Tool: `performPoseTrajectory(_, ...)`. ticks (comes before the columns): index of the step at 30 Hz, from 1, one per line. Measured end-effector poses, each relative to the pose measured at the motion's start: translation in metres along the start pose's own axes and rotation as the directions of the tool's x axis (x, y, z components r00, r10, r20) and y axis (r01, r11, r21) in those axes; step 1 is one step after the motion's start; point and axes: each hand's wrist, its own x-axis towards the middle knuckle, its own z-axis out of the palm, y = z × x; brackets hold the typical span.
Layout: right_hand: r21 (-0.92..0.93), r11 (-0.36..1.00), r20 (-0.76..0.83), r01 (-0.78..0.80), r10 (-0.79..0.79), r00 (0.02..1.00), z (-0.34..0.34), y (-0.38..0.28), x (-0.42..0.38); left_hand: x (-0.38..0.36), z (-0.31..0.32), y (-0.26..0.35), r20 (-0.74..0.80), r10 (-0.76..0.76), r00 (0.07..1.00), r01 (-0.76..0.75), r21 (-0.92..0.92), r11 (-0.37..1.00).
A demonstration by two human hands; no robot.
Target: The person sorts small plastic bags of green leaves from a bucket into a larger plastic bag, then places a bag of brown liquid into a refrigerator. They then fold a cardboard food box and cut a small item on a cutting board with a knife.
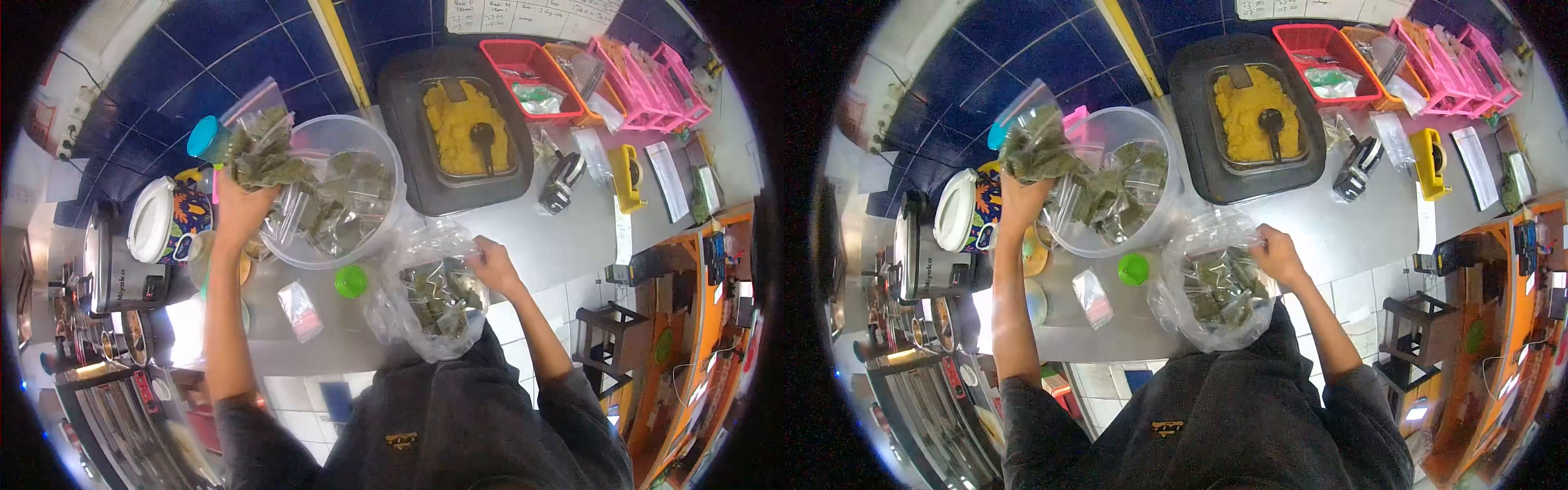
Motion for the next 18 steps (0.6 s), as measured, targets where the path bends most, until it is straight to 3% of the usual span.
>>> performPoseTrajectory(1, 0.035, 0.999, -0.136, 0.004, 0.001, 0.991, -0.005, -0.008, -0.007, -0.001, 0.004, 0.003, -0.123, 0.152, 0.981, -0.14, 0.096, 0.985)
performPoseTrajectory(2, 0.034, 0.999, -0.134, 0.003, 0.002, 0.991, -0.012, -0.014, -0.011, -0.006, 0.006, 0.009, -0.123, 0.149, 0.981, -0.137, 0.096, 0.986)
performPoseTrajectory(4, 0.058, 0.995, -0.088, -0.075, 0.08, 0.993, -0.026, -0.025, -0.019, -0.023, 0.009, 0.042, -0.081, -0.049, 0.995, 0.048, -0.02, 0.999)
performPoseTrajectory(6, 0.048, 0.992, -0.06, -0.115, 0.118, 0.991, -0.039, -0.037, -0.025, -0.042, 0.015, 0.042, -0.115, 0.015, 0.993, -0.017, -0.022, 1.0)
performPoseTrajectory(7, -0.061, 0.989, -0.065, -0.134, 0.13, 0.989, -0.044, -0.048, -0.026, -0.056, 0.015, 0.043, -0.003, 0.063, 0.998, -0.056, 0.417, 0.907)
performPoseTrajectory(8, -0.168, 0.974, -0.072, -0.152, 0.141, 0.987, -0.046, -0.055, -0.025, -0.069, 0.014, 0.043, 0.12, 0.061, 0.991, -0.131, 0.766, 0.63)
performPoseTrajectory(9, -0.164, 0.974, -0.075, -0.158, 0.148, 0.986, -0.042, -0.056, -0.019, -0.085, 0.02, 0.025, 0.1, 0.095, 0.99, -0.138, 0.648, 0.749)
performPoseTrajectory(10, -0.223, 0.974, -0.2, 0.046, -0.092, 0.976, -0.037, -0.056, -0.01, -0.1, 0.026, 0.01, 0.077, 0.124, 0.989, -0.146, 0.511, 0.847)
performPoseTrajectory(11, -0.307, 0.922, -0.303, 0.234, -0.328, 0.895, -0.034, -0.056, 0.0, -0.112, 0.031, 0.017, 0.085, 0.126, 0.988, -0.152, 0.509, 0.847)
performPoseTrajectory(12, -0.304, 0.925, -0.308, 0.226, -0.32, 0.896, -0.034, -0.056, 0.012, -0.126, 0.04, 0.028, 0.093, -0.052, 0.994, 0.041, 0.122, 0.992)
performPoseTrajectory(13, -0.194, 0.91, -0.219, 0.368, -0.405, 0.888, -0.036, -0.055, 0.025, -0.141, 0.054, 0.042, 0.172, -0.217, 0.961, 0.258, -0.274, 0.926)
performPoseTrajectory(14, -0.066, 0.868, -0.138, 0.492, -0.497, 0.857, -0.039, -0.053, 0.036, -0.155, 0.069, 0.058, 0.305, -0.331, 0.893, 0.451, -0.596, 0.665)
performPoseTrajectory(15, -0.062, 0.87, -0.139, 0.49, -0.494, 0.859, -0.042, -0.048, 0.046, -0.165, 0.087, 0.073, 0.465, -0.37, 0.805, 0.57, -0.778, 0.264)
performPoseTrajectory(16, 0.096, 0.934, 0.006, 0.344, -0.346, 0.938, -0.044, -0.043, 0.054, -0.172, 0.106, 0.087, 0.62, -0.326, 0.714, 0.592, -0.783, -0.192)
performPoseTrajectory(17, 0.227, 0.961, 0.176, 0.161, -0.203, 0.963, -0.045, -0.039, 0.058, -0.177, 0.131, 0.1, 0.555, -0.332, 0.762, 0.632, -0.749, 0.199)
performPoseTrajectory(18, 0.231, 0.96, 0.181, 0.161, -0.204, 0.962, -0.047, -0.036, 0.061, -0.18, 0.157, 0.107, 0.495, -0.305, 0.814, 0.574, -0.599, 0.559)
